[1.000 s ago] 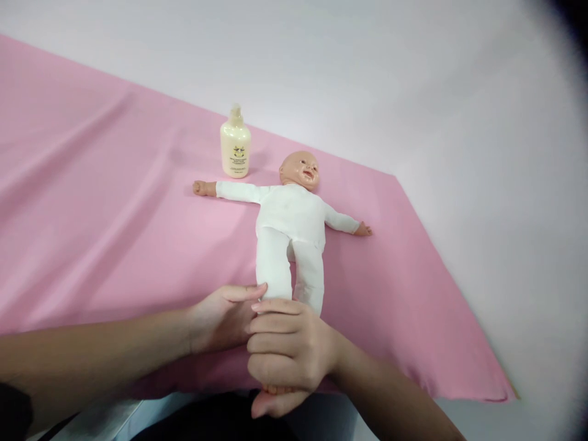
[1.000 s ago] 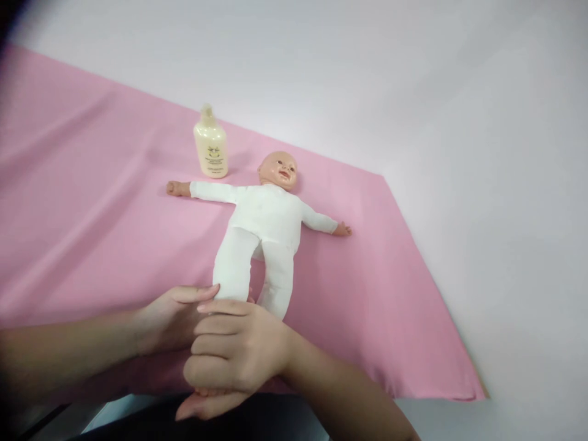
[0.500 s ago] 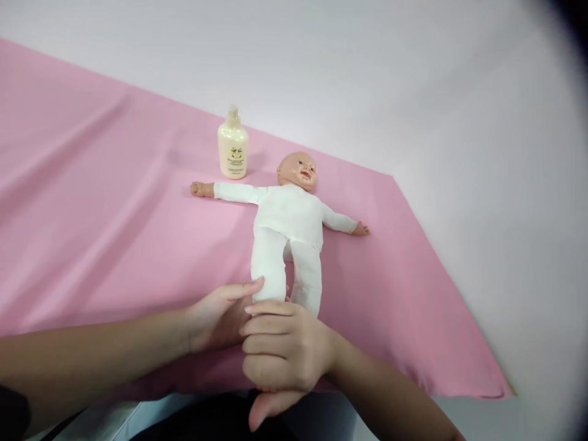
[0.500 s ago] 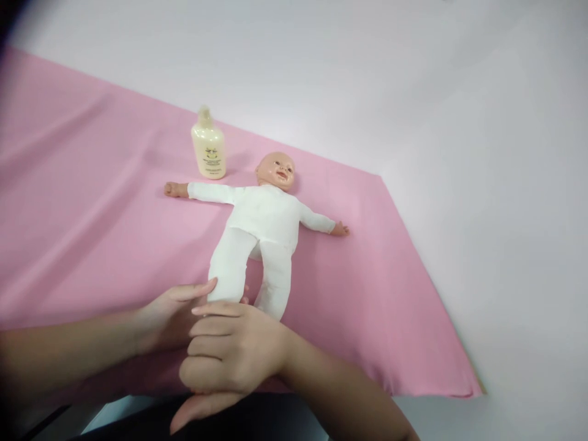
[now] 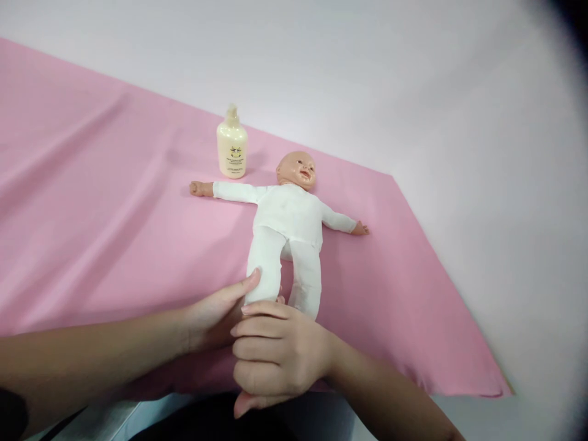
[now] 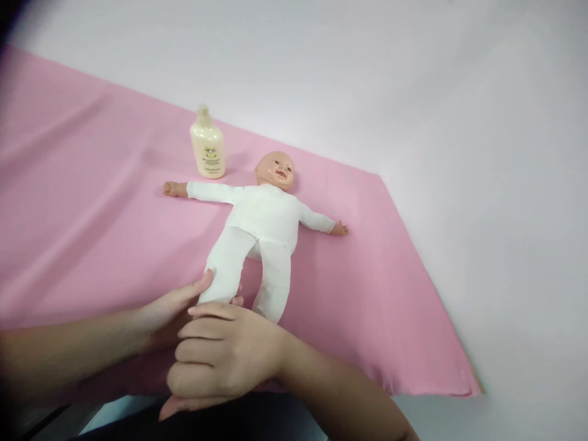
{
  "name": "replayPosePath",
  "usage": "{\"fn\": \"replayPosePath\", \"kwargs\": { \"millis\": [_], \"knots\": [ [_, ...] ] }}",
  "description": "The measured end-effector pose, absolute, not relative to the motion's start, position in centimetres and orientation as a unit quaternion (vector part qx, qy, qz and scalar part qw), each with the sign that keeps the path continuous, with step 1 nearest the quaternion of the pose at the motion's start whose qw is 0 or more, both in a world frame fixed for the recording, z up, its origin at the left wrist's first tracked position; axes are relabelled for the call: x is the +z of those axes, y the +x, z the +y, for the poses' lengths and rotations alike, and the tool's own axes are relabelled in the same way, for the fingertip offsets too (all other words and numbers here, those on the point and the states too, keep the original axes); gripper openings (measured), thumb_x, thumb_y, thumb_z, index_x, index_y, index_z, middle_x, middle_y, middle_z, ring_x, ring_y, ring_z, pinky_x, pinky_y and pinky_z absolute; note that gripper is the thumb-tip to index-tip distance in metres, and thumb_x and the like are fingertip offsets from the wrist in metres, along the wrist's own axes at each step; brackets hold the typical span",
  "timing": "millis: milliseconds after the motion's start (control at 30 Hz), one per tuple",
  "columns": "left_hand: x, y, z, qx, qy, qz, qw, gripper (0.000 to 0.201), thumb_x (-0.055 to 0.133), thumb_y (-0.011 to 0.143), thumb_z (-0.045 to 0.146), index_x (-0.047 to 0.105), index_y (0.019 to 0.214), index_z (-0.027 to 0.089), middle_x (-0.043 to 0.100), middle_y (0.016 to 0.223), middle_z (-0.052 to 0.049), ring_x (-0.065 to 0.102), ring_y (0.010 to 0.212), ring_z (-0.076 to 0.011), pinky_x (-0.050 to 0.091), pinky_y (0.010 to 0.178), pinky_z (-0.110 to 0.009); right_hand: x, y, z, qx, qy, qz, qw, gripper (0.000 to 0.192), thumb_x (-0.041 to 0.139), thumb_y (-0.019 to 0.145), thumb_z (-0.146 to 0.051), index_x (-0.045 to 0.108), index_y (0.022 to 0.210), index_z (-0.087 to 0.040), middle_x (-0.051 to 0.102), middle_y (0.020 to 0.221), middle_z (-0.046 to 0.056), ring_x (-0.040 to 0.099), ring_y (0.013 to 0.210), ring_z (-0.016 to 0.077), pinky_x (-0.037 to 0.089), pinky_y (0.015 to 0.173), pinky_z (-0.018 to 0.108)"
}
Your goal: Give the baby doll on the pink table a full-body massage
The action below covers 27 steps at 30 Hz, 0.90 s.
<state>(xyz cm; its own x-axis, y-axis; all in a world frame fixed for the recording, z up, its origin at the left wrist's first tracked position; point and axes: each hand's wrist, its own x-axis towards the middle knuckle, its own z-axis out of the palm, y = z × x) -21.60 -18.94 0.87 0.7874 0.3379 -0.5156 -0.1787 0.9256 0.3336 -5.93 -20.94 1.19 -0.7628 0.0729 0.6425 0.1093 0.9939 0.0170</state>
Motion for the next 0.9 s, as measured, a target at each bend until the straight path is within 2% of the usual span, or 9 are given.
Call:
{"fn": "replayPosePath", "kwargs": {
  "millis": [267, 400, 533, 633, 733, 900],
  "knots": [
    [1.6, -21.6, -19.1, 0.151, 0.143, 0.266, 0.941, 0.062, 0.056, 0.076, 0.067, 0.065, 0.1, 0.011, 0.067, 0.093, -0.01, 0.057, 0.103, -0.0236, 0.036, 0.095, -0.03, 0.3, -5.7, -20.8, -0.034, -0.031, -0.915, 0.402, 0.048, 0.051, 0.08, -0.066, 0.06, 0.083, -0.019, 0.064, 0.082, 0.001, 0.061, 0.092, 0.0158, 0.045, 0.099, 0.034],
    [1.4, -21.8, -19.3, 0.144, 0.143, 0.248, 0.947, 0.057, 0.062, 0.074, 0.061, 0.064, 0.102, 0.012, 0.067, 0.091, -0.009, 0.059, 0.099, -0.0232, 0.038, 0.093, -0.03, -0.3, -5.5, -20.9, -0.039, -0.024, -0.925, 0.376, 0.053, 0.048, 0.079, -0.069, 0.062, 0.089, -0.019, 0.065, 0.084, 0.003, 0.062, 0.093, 0.017, 0.046, 0.098, 0.037],
    [0.7, -22.0, -19.4, 0.129, 0.154, 0.249, 0.948, 0.046, 0.067, 0.074, 0.053, 0.066, 0.094, 0.011, 0.068, 0.081, -0.008, 0.063, 0.086, -0.0216, 0.042, 0.086, -0.029, 0.1, -5.6, -20.9, -0.046, -0.045, -0.932, 0.357, 0.047, 0.052, 0.081, -0.063, 0.063, 0.093, -0.019, 0.065, 0.084, 0.001, 0.06, 0.095, 0.016, 0.042, 0.102, 0.037],
    [0.4, -22.0, -19.3, 0.139, 0.15, 0.267, 0.942, 0.042, 0.068, 0.074, 0.049, 0.067, 0.09, 0.011, 0.068, 0.081, -0.008, 0.063, 0.087, -0.0214, 0.042, 0.084, -0.028, 0.7, -5.6, -20.9, -0.062, -0.058, -0.945, 0.315, 0.038, 0.053, 0.085, -0.056, 0.062, 0.084, -0.02, 0.064, 0.08, -0.001, 0.059, 0.091, 0.0133, 0.037, 0.106, 0.035],
    [0.4, -22.0, -19.1, 0.134, 0.147, 0.28, 0.939, 0.044, 0.069, 0.073, 0.051, 0.067, 0.092, 0.011, 0.068, 0.086, -0.008, 0.062, 0.094, -0.0212, 0.041, 0.088, -0.026, 0.6, -5.6, -21.0, -0.053, -0.046, -0.954, 0.291, 0.042, 0.05, 0.085, -0.06, 0.059, 0.076, -0.02, 0.063, 0.075, -0.002, 0.06, 0.083, 0.0122, 0.036, 0.107, 0.033],
    [0.7, -21.9, -19.1, 0.132, 0.155, 0.268, 0.942, 0.046, 0.068, 0.073, 0.053, 0.067, 0.093, 0.012, 0.069, 0.08, -0.006, 0.062, 0.095, -0.021, 0.04, 0.09, -0.027, 0.0, -5.8, -20.8, -0.028, -0.021, -0.939, 0.342, 0.053, 0.045, 0.081, -0.07, 0.059, 0.079, -0.019, 0.061, 0.074, -0.001, 0.06, 0.086, 0.015, 0.037, 0.105, 0.035]
  ]
}}
